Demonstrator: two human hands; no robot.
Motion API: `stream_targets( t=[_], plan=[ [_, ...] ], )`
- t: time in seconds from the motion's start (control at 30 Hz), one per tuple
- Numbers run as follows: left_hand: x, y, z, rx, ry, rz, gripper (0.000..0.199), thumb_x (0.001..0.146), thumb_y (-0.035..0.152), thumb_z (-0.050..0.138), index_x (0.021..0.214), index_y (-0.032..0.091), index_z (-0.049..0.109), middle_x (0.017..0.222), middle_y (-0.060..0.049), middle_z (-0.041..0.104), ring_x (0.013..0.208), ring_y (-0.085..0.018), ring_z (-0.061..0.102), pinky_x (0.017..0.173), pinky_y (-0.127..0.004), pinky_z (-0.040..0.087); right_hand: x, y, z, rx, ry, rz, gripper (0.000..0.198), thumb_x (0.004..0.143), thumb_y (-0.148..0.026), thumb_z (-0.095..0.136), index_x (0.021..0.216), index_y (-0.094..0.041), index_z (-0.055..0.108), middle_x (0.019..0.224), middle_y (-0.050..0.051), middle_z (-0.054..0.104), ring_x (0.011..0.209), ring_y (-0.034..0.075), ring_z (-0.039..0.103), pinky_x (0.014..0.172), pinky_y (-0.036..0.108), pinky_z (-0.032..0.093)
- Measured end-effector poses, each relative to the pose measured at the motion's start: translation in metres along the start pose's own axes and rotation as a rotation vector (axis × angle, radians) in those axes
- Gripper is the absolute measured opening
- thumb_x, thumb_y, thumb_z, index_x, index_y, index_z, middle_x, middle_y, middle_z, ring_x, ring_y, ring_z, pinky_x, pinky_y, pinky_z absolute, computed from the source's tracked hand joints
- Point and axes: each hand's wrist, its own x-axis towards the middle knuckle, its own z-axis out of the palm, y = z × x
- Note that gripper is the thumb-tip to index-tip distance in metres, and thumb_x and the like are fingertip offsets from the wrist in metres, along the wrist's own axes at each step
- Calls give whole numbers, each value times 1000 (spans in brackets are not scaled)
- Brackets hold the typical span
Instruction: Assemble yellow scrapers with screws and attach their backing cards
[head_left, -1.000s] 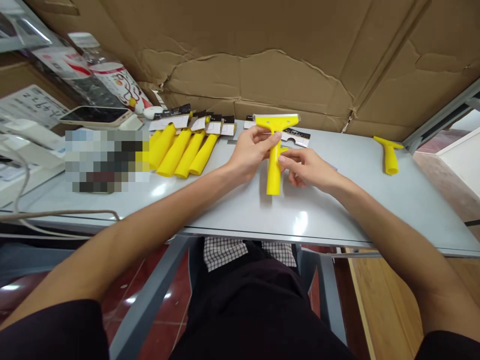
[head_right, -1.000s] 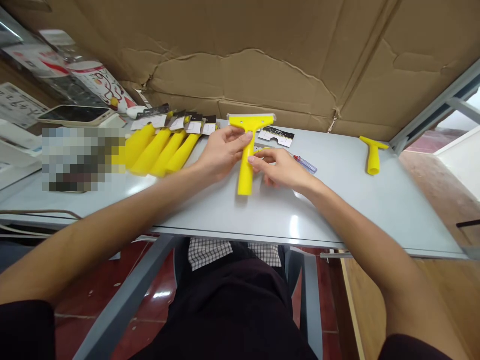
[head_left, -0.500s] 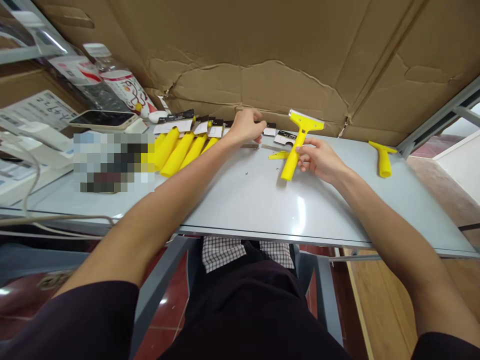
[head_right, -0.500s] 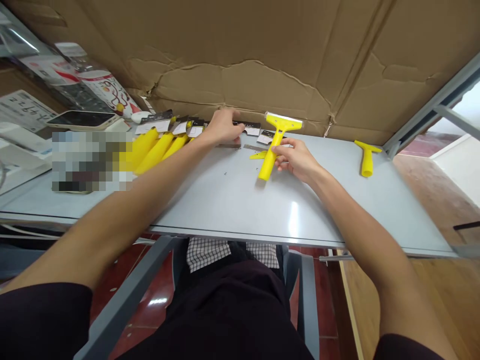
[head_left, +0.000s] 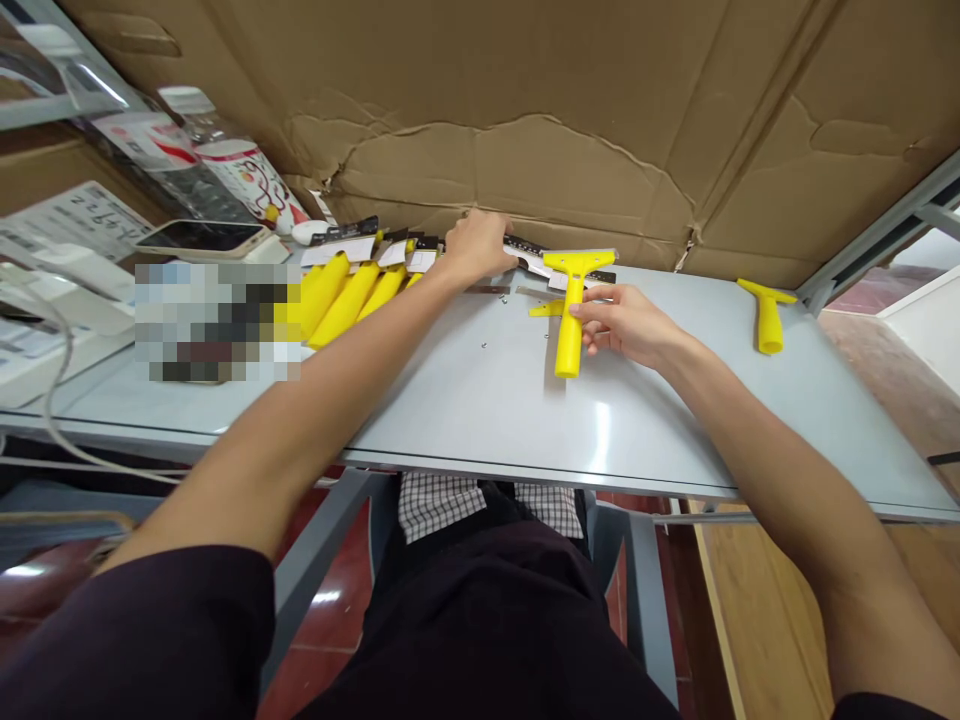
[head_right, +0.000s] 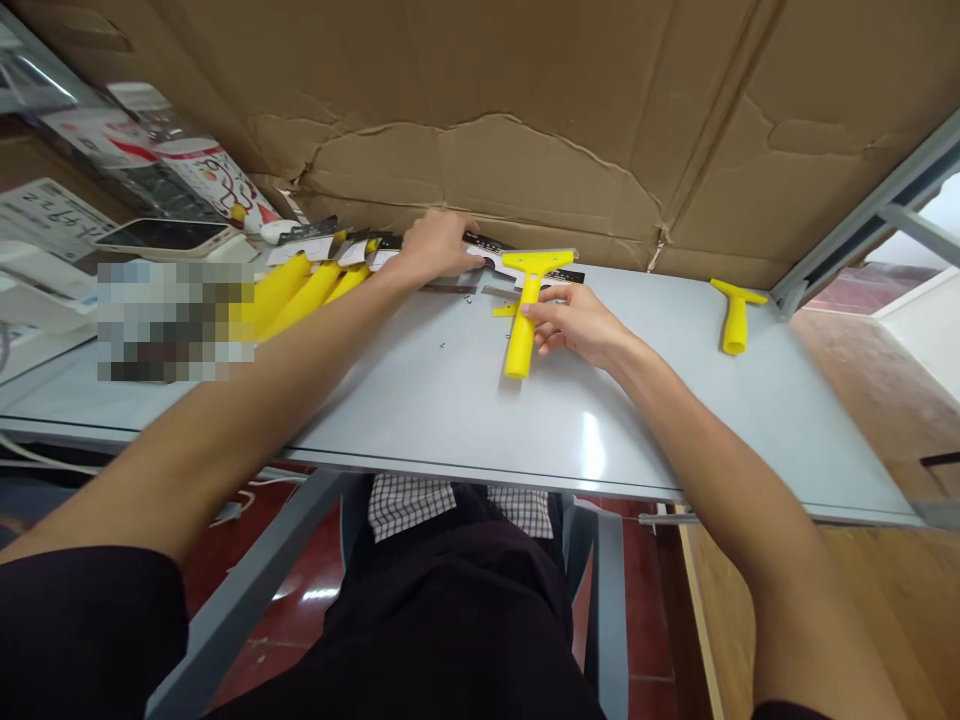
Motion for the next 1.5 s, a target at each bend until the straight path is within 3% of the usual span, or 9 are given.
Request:
stream_targets(
  t=[0.07, 0.17, 0.3, 0.43, 0.6, 0.73, 0.9, 1.2, 1.5],
  plan=[
    [-14, -2, -12, -68, 63, 28, 76, 79, 43, 90, 148, 21, 69, 150, -17, 67, 147, -45, 50, 123, -54, 37, 1, 0, 0, -6, 5, -7, 16, 93, -17, 84, 95, -20, 68, 79, 6, 69, 63, 15, 63, 53, 27, 62],
    [-39, -4, -33, -201, 143, 122, 58, 79, 39, 90, 129, 13, 76, 118, -9, 76, 129, -32, 57, 119, -44, 36, 1, 2, 1, -28, -2, -12, 12, 94, -15, 82, 95, -19, 70, 78, 6, 69, 61, 14, 62, 52, 27, 62],
    [-68, -11, -48, -416, 196, 139, 32, 75, 31, 91, 101, 18, 77, 89, -2, 71, 102, -23, 63, 99, -38, 46, 1, 2, 3, -36, 20, -3, 14, 95, -14, 82, 95, -20, 69, 75, 6, 70, 62, 16, 64, 50, 28, 62],
    [-86, -23, -34, -754, 144, 96, 29, 77, 31, 93, 98, 21, 75, 84, -2, 71, 99, -22, 67, 88, -39, 53, 1, 1, 2, 4, 36, -36, 18, 93, -14, 84, 100, -18, 68, 81, 8, 74, 62, 15, 66, 52, 27, 63],
    [-94, -25, -5, -1137, 90, 78, 35, 74, 25, 94, 101, 21, 71, 95, -5, 77, 92, -21, 75, 93, -43, 64, 4, 2, -4, 25, 63, -37, 25, 91, -13, 86, 105, -17, 66, 82, 8, 75, 61, 15, 67, 52, 27, 62],
    [-97, -16, 5, -1274, -5, 55, 38, 78, 23, 90, 107, 19, 67, 94, -6, 79, 94, -21, 79, 96, -43, 66, 6, 4, -7, 54, 88, -37, 21, 93, -13, 82, 104, -17, 65, 81, 7, 75, 61, 15, 67, 54, 27, 63],
    [-107, -9, 1, -1201, -122, 107, 50, 78, 21, 90, 120, 20, 64, 97, -7, 84, 85, -20, 80, 93, -41, 66, 5, 0, -11, 72, 145, -59, 16, 97, -11, 77, 105, -17, 64, 76, 4, 71, 61, 15, 66, 54, 28, 63],
    [-117, -4, -13, -946, -315, 335, 38, 77, 27, 91, 109, 19, 72, 94, -6, 80, 74, -17, 72, 72, -33, 60, 2, -3, -6, 5, 193, -80, 19, 93, -12, 79, 105, -17, 65, 81, 6, 72, 60, 15, 65, 53, 27, 61],
    [-113, -12, -18, -753, -401, 429, 31, 78, 34, 88, 104, 21, 78, 82, -4, 75, 68, -18, 67, 61, -30, 45, 4, -13, -17, 174, 460, -244, 36, 87, -24, 83, 100, -28, 49, 102, 2, 70, 70, 13, 68, 64, 27, 65]
  ],
)
